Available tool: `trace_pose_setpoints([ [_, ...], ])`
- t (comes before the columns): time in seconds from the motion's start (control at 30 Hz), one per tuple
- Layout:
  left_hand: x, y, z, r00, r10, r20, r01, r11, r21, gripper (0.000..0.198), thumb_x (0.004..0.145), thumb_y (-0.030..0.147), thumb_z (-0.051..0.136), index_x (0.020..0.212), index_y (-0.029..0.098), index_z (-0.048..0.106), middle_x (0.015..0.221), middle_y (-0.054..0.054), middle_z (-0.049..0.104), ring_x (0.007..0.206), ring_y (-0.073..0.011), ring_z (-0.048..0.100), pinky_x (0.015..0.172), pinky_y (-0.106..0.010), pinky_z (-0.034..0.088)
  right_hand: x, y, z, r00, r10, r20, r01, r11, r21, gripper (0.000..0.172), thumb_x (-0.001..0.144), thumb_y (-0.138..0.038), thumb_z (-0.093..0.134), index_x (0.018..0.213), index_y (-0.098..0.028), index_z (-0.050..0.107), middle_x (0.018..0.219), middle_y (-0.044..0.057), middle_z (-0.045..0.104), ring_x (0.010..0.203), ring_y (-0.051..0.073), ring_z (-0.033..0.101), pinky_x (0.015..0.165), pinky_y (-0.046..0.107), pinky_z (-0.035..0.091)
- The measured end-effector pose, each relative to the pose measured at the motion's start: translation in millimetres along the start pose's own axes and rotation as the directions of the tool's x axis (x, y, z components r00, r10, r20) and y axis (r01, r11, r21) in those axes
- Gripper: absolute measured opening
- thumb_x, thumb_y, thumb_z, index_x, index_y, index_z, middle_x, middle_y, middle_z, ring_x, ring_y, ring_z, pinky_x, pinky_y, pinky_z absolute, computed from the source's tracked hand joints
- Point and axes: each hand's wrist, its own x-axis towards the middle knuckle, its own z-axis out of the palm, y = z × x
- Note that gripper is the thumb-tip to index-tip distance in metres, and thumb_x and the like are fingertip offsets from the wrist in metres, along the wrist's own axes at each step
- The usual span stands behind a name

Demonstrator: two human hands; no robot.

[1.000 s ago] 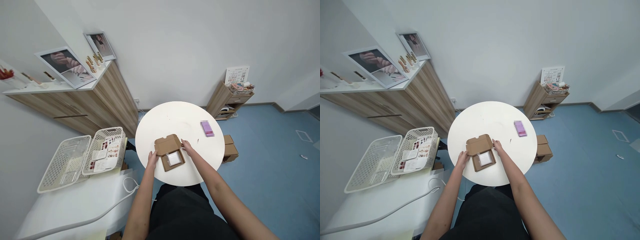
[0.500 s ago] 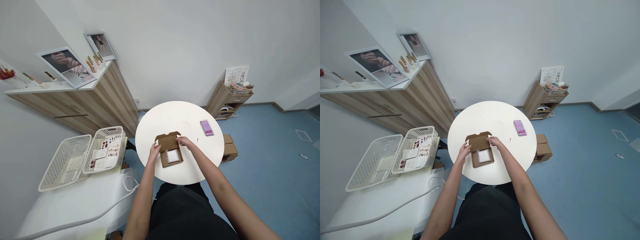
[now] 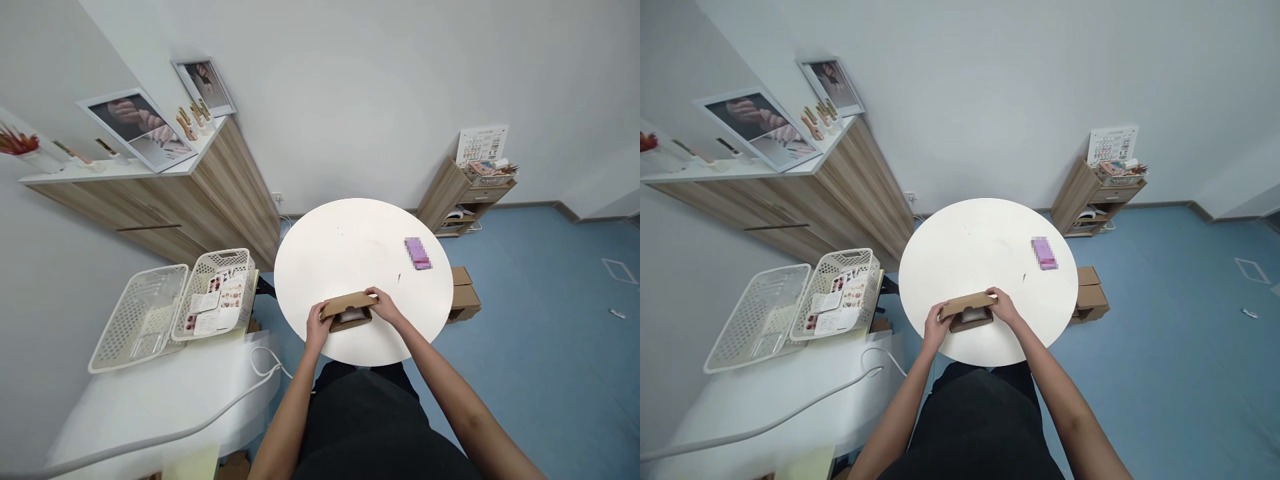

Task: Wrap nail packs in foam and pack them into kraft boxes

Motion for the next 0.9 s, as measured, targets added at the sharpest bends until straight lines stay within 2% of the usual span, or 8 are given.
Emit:
trace_pose_setpoints([
  [0.1,-17.4,-14.2,3.8,0.998,0.050,0.049,-0.053,0.996,0.067,0.041,0.084,0.027,0.056,0.126,0.026,0.057,0.135,-0.007,0.054,0.128,-0.0252,0.051,0.103,-0.040,0.047,-15.7,16.3,8.1,0.995,-0.103,-0.010,0.101,0.983,-0.153,0.048,0.071,-0.012,0.050,0.115,-0.026,0.063,0.121,0.004,0.065,0.098,0.021,0.063,0.091,0.040,0.050],
  [0.23,-36.6,-31.6,7.7,0.993,0.068,0.099,-0.087,0.975,0.203,0.050,0.087,0.025,0.053,0.136,0.029,0.051,0.147,-0.006,0.047,0.136,-0.0275,0.044,0.110,-0.048,0.042,-34.8,40.7,19.6,0.975,-0.222,-0.007,0.205,0.911,-0.357,0.061,0.074,-0.009,0.050,0.132,-0.027,0.056,0.140,0.008,0.054,0.127,0.026,0.050,0.104,0.048,0.042],
  [0.4,-56.3,-48.2,9.1,0.979,0.046,0.199,-0.101,0.955,0.279,0.073,0.081,0.016,0.054,0.149,0.032,0.034,0.161,-0.004,0.024,0.145,-0.0280,0.030,0.111,-0.046,0.040,-56.8,67.2,31.5,0.975,-0.209,0.076,0.215,0.803,-0.556,0.078,0.074,-0.009,0.051,0.149,-0.028,0.037,0.155,0.008,0.037,0.139,0.029,0.034,0.111,0.052,0.033],
  [0.5,-61.8,-53.8,10.9,0.972,0.047,0.231,-0.114,0.952,0.285,0.083,0.079,0.013,0.054,0.153,0.034,0.023,0.162,-0.003,0.019,0.145,-0.0273,0.028,0.112,-0.045,0.039,-67.7,75.4,38.6,0.981,-0.170,0.093,0.191,0.761,-0.620,0.086,0.071,-0.009,0.050,0.152,-0.030,0.030,0.157,0.005,0.033,0.143,0.032,0.027,0.115,0.055,0.022],
  [0.6,-62.1,-55.9,14.5,0.970,0.042,0.240,-0.101,0.965,0.242,0.085,0.078,0.012,0.053,0.154,0.032,0.021,0.162,-0.003,0.021,0.146,-0.0253,0.027,0.114,-0.044,0.036,-73.2,75.7,43.0,0.988,-0.127,0.091,0.156,0.757,-0.634,0.089,0.071,-0.009,0.047,0.154,-0.031,0.024,0.157,0.002,0.033,0.145,0.031,0.023,0.116,0.058,0.014],
  [0.73,-61.7,-56.2,19.6,0.974,-0.020,0.225,-0.001,0.996,0.094,0.081,0.078,0.018,0.061,0.152,0.028,0.029,0.159,-0.007,0.027,0.146,-0.0275,0.026,0.116,-0.045,0.033,-71.0,62.7,38.3,0.993,-0.034,0.113,0.095,0.799,-0.594,0.089,0.070,-0.008,0.048,0.153,-0.031,0.026,0.155,0.003,0.037,0.146,0.031,0.022,0.115,0.062,0.008],
  [0.83,-61.1,-51.3,18.6,0.969,-0.108,0.220,0.131,0.987,-0.089,0.079,0.076,0.028,0.068,0.148,0.024,0.037,0.158,-0.010,0.029,0.144,-0.0304,0.030,0.114,-0.045,0.037,-67.1,45.9,26.4,0.988,0.052,0.146,0.025,0.875,-0.484,0.085,0.071,-0.011,0.051,0.151,-0.033,0.031,0.152,0.004,0.042,0.140,0.030,0.037,0.114,0.065,0.011],
  [0.9,-58.6,-42.8,12.6,0.957,-0.173,0.233,0.220,0.957,-0.190,0.076,0.075,0.033,0.071,0.145,0.021,0.044,0.156,-0.012,0.033,0.140,-0.0317,0.037,0.112,-0.045,0.040,-64.7,33.6,15.9,0.980,0.079,0.184,-0.007,0.932,-0.363,0.078,0.076,-0.018,0.055,0.150,-0.032,0.034,0.147,0.005,0.048,0.131,0.029,0.048,0.114,0.061,0.019],
])
